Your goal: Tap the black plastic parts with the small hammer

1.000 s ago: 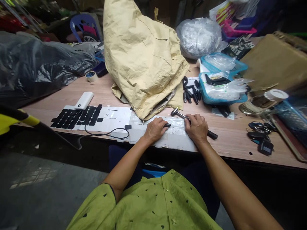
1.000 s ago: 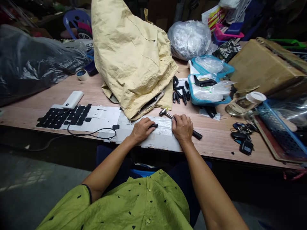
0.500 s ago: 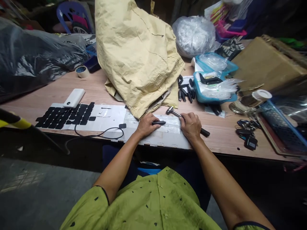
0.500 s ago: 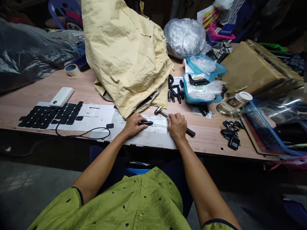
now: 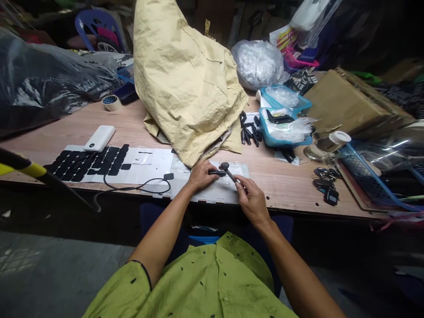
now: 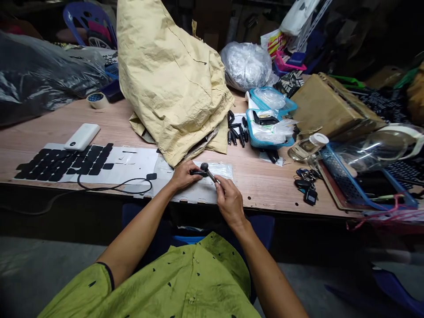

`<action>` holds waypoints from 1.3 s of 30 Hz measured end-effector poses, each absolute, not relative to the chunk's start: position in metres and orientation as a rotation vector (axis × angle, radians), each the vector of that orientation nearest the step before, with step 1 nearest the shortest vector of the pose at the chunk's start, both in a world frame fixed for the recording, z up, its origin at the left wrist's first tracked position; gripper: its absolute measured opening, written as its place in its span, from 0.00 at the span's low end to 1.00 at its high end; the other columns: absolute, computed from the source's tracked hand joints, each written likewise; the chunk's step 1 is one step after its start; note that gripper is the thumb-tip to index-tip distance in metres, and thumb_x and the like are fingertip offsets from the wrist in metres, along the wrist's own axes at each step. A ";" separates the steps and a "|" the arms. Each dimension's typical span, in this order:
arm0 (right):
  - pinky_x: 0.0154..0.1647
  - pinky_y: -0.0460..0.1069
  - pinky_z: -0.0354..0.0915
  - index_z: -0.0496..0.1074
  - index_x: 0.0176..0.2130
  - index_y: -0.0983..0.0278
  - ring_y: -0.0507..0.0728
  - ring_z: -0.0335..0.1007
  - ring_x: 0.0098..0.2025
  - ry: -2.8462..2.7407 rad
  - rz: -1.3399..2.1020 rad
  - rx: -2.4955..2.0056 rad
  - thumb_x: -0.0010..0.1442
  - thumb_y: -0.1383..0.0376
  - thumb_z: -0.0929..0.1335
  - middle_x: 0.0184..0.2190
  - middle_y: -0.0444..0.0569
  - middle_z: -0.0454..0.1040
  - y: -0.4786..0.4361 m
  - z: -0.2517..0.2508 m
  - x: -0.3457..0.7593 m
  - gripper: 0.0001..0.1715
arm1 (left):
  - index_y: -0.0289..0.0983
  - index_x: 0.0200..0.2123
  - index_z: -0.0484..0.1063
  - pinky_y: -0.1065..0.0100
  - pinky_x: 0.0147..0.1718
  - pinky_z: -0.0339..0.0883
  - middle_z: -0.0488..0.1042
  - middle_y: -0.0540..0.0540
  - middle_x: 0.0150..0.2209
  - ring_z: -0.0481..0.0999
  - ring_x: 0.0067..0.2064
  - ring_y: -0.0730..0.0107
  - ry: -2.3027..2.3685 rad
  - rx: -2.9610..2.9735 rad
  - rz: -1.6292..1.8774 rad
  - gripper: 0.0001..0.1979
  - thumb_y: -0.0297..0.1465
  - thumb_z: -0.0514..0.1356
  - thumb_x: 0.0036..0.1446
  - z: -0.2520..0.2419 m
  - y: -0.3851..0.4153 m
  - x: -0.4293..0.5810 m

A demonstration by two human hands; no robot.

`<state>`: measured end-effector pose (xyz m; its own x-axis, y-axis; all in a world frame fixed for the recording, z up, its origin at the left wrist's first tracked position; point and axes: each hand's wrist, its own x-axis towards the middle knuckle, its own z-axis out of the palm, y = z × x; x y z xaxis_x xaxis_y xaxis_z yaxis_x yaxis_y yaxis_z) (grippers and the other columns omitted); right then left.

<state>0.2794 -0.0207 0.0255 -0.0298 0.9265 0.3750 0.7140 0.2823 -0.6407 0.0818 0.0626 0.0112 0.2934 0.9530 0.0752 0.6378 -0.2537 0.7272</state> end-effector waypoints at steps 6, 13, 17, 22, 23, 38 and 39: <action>0.45 0.53 0.71 0.77 0.51 0.57 0.59 0.76 0.43 -1.815 0.310 -1.492 0.70 0.58 0.61 0.40 0.51 0.79 -0.022 0.026 0.270 0.20 | 0.40 0.36 0.82 0.64 0.46 0.69 0.74 0.50 0.35 0.74 0.42 0.65 1.392 1.933 0.737 0.09 0.28 0.70 0.48 0.009 0.065 0.081; 0.40 0.51 0.70 0.79 0.49 0.56 0.58 0.76 0.39 -1.853 0.311 -1.574 0.69 0.59 0.61 0.38 0.49 0.79 -0.019 0.021 0.272 0.19 | 0.40 0.34 0.82 0.65 0.44 0.69 0.74 0.50 0.34 0.74 0.41 0.65 1.435 1.897 0.720 0.07 0.28 0.70 0.48 0.009 0.063 0.084; 0.43 0.52 0.71 0.78 0.50 0.57 0.58 0.76 0.43 -1.787 0.293 -1.527 0.69 0.58 0.61 0.40 0.50 0.80 -0.021 0.023 0.276 0.19 | 0.41 0.34 0.82 0.64 0.46 0.69 0.75 0.50 0.35 0.75 0.43 0.64 1.450 1.884 0.752 0.08 0.27 0.71 0.47 0.009 0.063 0.085; 0.42 0.51 0.70 0.79 0.49 0.57 0.58 0.76 0.41 -1.811 0.310 -1.561 0.68 0.58 0.62 0.39 0.50 0.79 -0.022 0.017 0.284 0.19 | 0.41 0.33 0.82 0.64 0.45 0.70 0.75 0.50 0.34 0.75 0.43 0.63 1.466 1.883 0.759 0.08 0.27 0.70 0.47 0.008 0.062 0.085; 0.42 0.51 0.69 0.79 0.49 0.57 0.58 0.75 0.41 -1.807 0.288 -1.574 0.68 0.58 0.62 0.39 0.50 0.79 -0.019 0.015 0.287 0.19 | 0.41 0.33 0.82 0.64 0.46 0.70 0.75 0.50 0.34 0.75 0.43 0.63 1.466 1.884 0.760 0.08 0.27 0.70 0.47 0.008 0.062 0.085; 0.39 0.51 0.53 0.78 0.48 0.59 0.60 0.60 0.41 -1.930 -0.208 -1.836 0.67 0.63 0.63 0.36 0.52 0.70 0.065 -0.018 0.321 0.16 | 0.40 0.35 0.81 0.62 0.45 0.69 0.74 0.49 0.34 0.73 0.42 0.62 1.447 1.985 0.738 0.06 0.30 0.69 0.50 0.007 0.063 0.078; 0.39 0.51 0.53 0.78 0.48 0.58 0.60 0.59 0.41 -1.930 -0.209 -1.838 0.67 0.63 0.63 0.37 0.52 0.70 0.064 -0.019 0.321 0.16 | 0.41 0.35 0.81 0.61 0.46 0.69 0.74 0.49 0.35 0.73 0.43 0.62 1.442 2.006 0.736 0.06 0.30 0.69 0.51 0.007 0.065 0.077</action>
